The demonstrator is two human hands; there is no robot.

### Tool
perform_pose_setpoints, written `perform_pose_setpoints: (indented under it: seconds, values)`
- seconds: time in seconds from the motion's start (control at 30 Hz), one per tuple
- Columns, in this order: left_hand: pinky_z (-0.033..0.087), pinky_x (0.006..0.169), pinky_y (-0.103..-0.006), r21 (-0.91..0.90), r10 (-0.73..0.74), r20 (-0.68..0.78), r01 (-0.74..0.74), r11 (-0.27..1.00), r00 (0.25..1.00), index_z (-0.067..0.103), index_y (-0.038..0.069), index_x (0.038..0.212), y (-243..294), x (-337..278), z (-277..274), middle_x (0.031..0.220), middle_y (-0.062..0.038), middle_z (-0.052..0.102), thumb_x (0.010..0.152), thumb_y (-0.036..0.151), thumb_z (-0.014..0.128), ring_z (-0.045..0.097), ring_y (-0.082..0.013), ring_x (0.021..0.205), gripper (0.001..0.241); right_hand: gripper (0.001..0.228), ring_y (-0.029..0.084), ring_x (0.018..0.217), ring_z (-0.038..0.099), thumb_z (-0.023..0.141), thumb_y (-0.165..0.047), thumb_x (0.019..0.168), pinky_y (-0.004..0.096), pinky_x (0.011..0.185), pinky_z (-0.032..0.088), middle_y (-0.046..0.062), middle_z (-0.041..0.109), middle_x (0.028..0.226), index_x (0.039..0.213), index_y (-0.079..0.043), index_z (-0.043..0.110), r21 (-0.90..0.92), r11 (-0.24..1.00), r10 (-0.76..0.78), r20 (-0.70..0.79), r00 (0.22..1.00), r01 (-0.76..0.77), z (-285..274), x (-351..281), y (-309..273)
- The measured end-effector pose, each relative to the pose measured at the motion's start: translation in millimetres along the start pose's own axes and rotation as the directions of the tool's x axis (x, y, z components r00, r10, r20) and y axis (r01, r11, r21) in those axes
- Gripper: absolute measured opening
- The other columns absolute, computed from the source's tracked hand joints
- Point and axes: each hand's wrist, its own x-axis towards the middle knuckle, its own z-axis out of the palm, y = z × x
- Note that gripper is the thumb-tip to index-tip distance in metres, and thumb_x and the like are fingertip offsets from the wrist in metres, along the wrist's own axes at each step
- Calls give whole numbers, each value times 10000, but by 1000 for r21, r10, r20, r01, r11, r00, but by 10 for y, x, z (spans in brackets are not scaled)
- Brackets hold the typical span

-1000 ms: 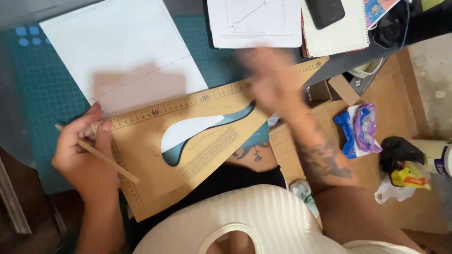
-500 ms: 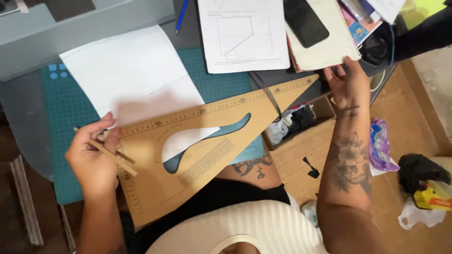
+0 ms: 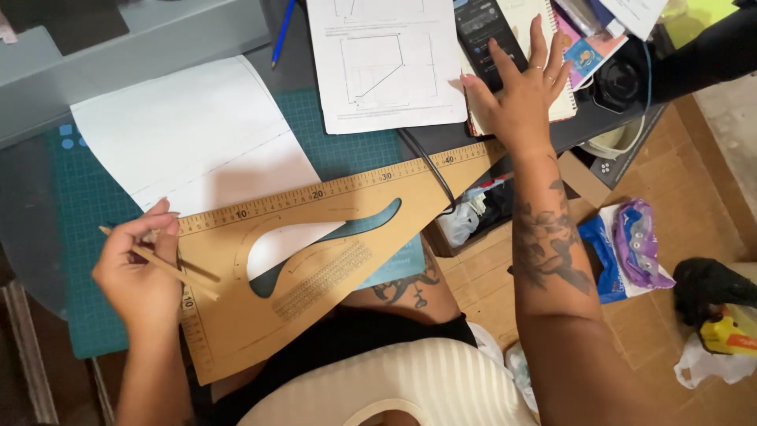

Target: Drafting a sewing pattern on paper using a French curve ruler and a pencil

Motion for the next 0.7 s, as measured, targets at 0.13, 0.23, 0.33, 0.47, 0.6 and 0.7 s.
perform_pose_setpoints:
  seconds: [0.13,0.23,0.33,0.47,0.6,0.7]
  values:
    - [500,970,-263,7,-28,-14,28,1000,1000,694,23,1120,-67,-3,10,1278,-277,755,1119,-45,716,735,-309,1378,71,754,459,1557,-22,637,-745,1062,798,1197,3,114,158,1727,1575,-196,709,9,1000,5,-5,1000,-5,-17,40,-43]
    - [548,1100,-323,-6,-34,-11,34,999,999,689,14,1122,-44,2,16,1267,-263,747,1116,-51,714,732,-311,1359,69,678,469,1553,-44,649,-665,1109,791,1201,-33,115,157,1737,1590,-189,695,16,1000,0,13,1000,0,-92,-21,-16]
    - [554,1070,-322,5,-10,-22,10,1000,1000,687,1,1121,-99,-8,18,1259,-268,751,1121,-53,717,739,-320,1354,62,754,419,1628,-20,656,-732,1107,799,1275,23,44,89,1779,1716,-324,480,-1,999,-34,-40,999,34,-34,-99,90]
    - [589,1138,-360,-27,-23,-27,22,999,999,679,4,1111,-147,-24,13,1166,-139,727,1151,-56,732,752,-337,1368,89,898,374,1664,-18,769,-520,1143,615,1393,26,189,-8,1757,1761,-148,233,251,958,151,-46,987,-135,-196,-360,29]
    - [584,1088,-357,-22,-20,-21,20,1000,1000,668,-11,1118,-86,-9,12,1236,-239,737,1132,-71,720,733,-338,1374,81,635,215,1323,504,681,-242,1134,366,1167,483,101,390,1470,1611,-132,276,740,619,596,-225,771,-263,-101,-775,462]
    - [573,1068,-337,-15,-24,-12,23,1000,1000,675,2,1117,-82,-12,2,1254,-243,739,1133,-46,731,733,-321,1362,75,687,132,1016,764,694,-424,1037,261,1008,661,92,441,1382,1548,-193,297,873,261,749,86,657,-411,-111,-914,629]
